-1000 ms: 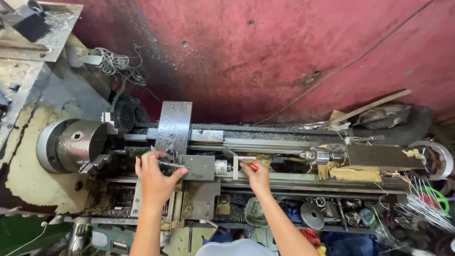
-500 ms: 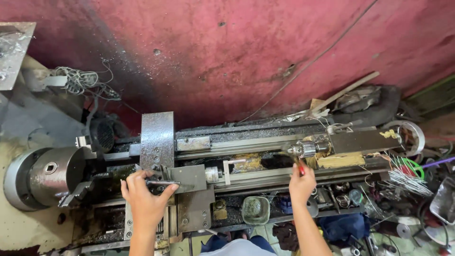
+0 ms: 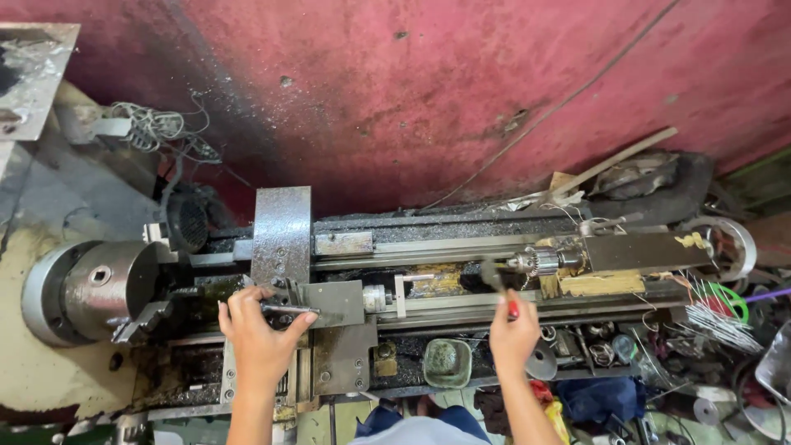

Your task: Operating a metal lathe by clearing shavings with a brush and adjusting the carriage

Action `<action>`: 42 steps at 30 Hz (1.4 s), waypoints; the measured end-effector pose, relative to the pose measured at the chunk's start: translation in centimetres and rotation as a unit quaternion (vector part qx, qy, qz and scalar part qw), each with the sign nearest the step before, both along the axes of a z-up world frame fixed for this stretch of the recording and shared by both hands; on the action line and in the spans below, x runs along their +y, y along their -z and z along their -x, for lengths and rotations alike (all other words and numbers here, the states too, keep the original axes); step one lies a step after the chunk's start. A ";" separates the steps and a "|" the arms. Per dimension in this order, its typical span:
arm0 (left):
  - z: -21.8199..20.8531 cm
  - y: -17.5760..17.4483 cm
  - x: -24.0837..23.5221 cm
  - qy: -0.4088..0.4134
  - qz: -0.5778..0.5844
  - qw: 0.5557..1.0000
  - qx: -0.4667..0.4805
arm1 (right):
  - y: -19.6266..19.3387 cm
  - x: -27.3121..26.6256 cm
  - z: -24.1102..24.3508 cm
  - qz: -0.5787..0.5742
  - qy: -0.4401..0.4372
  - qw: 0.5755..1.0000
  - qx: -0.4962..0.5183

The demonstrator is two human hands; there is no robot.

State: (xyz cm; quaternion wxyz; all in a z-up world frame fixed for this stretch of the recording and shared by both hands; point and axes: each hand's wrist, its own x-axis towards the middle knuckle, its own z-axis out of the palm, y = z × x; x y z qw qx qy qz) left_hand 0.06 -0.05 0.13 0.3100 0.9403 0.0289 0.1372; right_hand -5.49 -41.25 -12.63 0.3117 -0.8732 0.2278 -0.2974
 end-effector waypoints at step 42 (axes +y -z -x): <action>0.2 -0.1 -0.4 -0.004 0.045 0.998 -0.043 | -12.5 1.3 -21.3 0.053 -0.176 0.874 0.450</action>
